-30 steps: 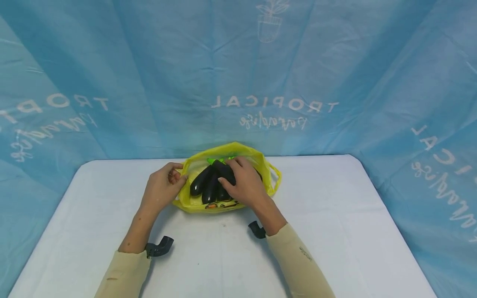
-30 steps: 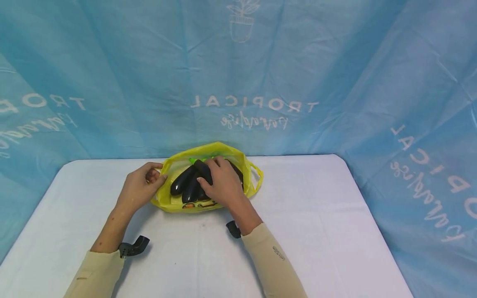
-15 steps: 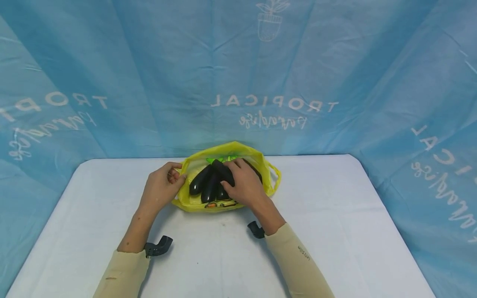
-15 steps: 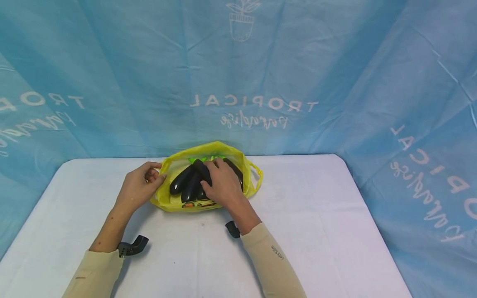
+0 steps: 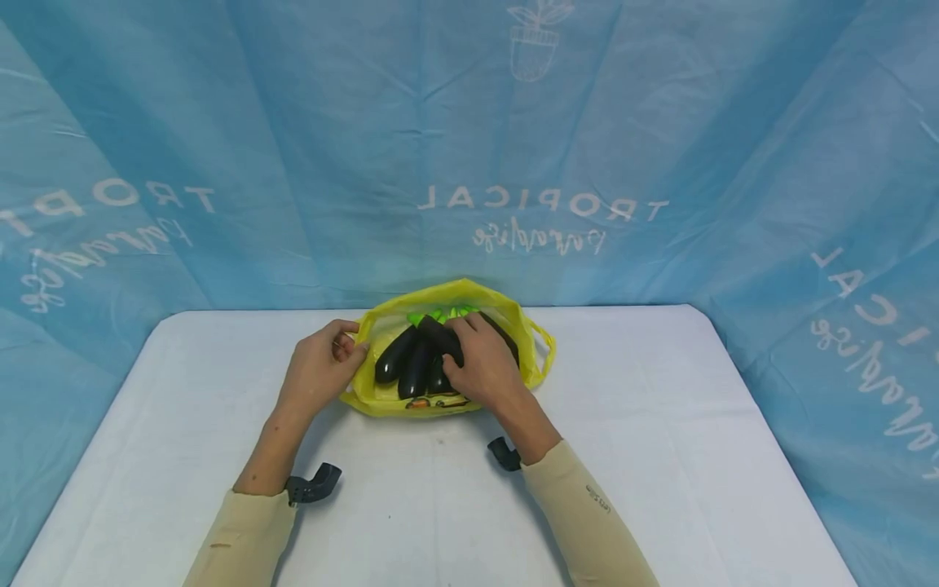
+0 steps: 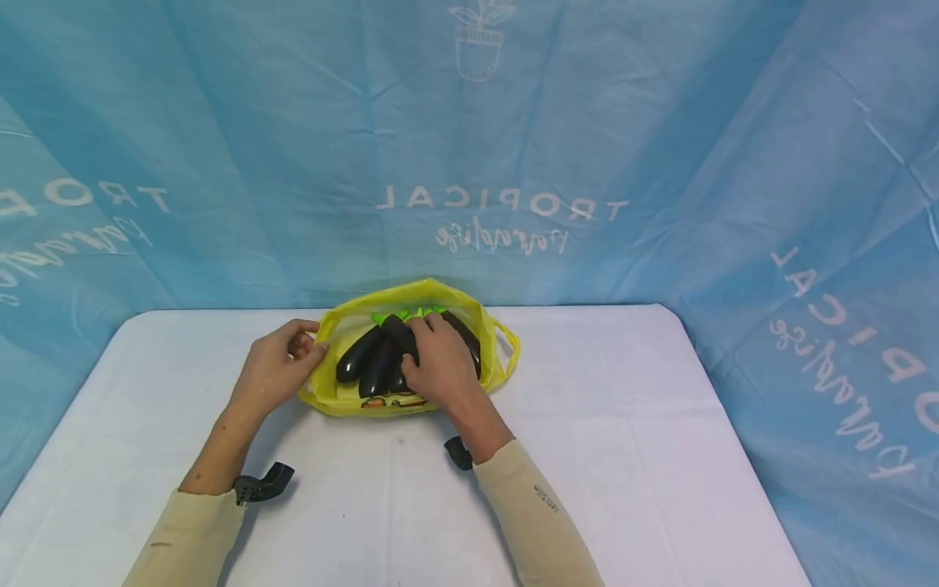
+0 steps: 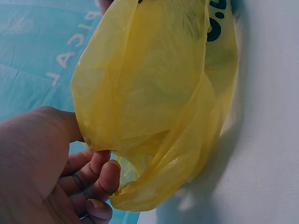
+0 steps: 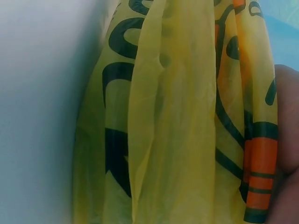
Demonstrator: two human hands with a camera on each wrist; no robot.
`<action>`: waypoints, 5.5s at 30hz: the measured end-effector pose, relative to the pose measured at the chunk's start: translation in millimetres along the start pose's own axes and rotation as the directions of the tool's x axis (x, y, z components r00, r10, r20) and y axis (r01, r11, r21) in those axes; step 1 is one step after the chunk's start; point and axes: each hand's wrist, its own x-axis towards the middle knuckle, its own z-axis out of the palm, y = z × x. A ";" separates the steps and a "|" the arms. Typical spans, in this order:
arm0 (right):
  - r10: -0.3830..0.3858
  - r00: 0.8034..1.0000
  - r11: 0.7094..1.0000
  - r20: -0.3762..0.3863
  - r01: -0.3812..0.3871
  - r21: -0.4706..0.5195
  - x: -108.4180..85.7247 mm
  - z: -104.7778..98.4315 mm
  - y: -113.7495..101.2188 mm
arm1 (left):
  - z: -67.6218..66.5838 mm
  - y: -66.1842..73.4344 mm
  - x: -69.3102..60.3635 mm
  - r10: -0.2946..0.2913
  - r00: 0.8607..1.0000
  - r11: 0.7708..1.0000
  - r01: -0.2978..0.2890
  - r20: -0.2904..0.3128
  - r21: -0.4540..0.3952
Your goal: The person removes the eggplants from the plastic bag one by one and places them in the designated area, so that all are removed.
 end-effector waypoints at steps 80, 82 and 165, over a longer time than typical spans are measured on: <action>0.196 0.967 0.959 -0.164 -0.154 0.238 -20.2 -84.6 25.4 | -0.4 -2.6 -1.2 0.001 0.999 1.000 -0.001 0.033 0.015; 0.206 0.964 0.956 -0.167 -0.162 0.244 -20.6 -86.9 27.9 | -0.2 -3.1 -1.3 0.004 1.000 1.000 -0.005 0.031 0.015; 0.718 0.679 0.663 0.153 -0.734 0.149 -33.0 -85.5 123.3 | 2.2 -1.5 -0.6 0.018 0.999 0.999 -0.020 0.042 0.031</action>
